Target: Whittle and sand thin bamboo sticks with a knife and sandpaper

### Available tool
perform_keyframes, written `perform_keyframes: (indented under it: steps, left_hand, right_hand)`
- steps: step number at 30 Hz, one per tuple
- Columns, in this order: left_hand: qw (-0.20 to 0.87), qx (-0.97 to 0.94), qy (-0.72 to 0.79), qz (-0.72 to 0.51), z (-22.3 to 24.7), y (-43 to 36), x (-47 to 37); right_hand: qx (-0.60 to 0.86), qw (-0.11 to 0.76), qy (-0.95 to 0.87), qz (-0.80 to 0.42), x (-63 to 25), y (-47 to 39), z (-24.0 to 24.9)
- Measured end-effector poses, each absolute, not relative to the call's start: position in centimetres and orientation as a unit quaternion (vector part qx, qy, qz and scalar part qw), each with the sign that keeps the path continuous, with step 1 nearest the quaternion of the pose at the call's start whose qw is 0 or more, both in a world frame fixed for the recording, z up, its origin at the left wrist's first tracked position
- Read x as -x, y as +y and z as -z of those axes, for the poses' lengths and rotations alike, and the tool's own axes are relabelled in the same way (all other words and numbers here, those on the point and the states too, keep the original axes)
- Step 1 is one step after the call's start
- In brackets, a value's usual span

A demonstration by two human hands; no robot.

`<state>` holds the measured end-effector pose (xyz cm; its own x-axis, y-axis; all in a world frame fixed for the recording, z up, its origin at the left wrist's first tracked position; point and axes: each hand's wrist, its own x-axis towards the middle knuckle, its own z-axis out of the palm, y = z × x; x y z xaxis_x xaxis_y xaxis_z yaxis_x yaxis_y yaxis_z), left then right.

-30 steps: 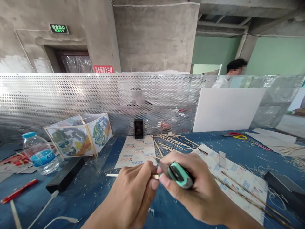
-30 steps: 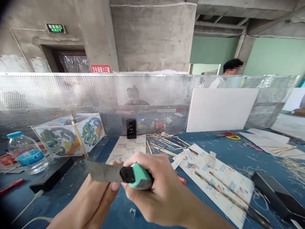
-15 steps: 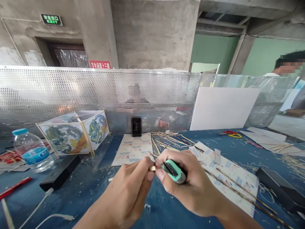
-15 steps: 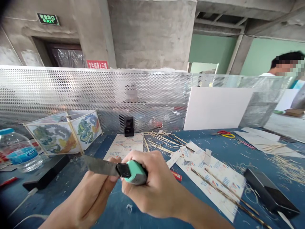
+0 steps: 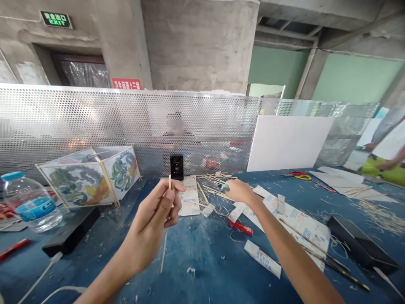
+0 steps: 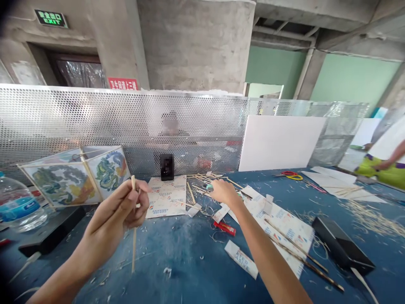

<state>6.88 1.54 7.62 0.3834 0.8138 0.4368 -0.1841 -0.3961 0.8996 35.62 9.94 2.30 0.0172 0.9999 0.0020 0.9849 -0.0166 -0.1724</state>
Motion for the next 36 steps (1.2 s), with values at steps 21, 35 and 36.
perform_keyframes:
  steps: [21, 35, 36]
  left_hand:
    - [0.505, -0.626, 0.224, -0.551, -7.8, 3.1, -6.7]
    - [0.520, -0.658, 0.222, -0.497, -8.4, 1.6, -7.1]
    - [0.520, -0.669, 0.230, -0.479, -8.4, 1.6, -7.2]
  right_hand:
    - [0.452, 0.166, -0.836, -0.264, -32.8, 7.2, -5.0]
    - [0.320, 0.346, -0.839, -0.271, -28.3, 0.2, -8.3]
    - [0.320, 0.350, -0.839, -0.266, -28.2, 0.2, -8.3]
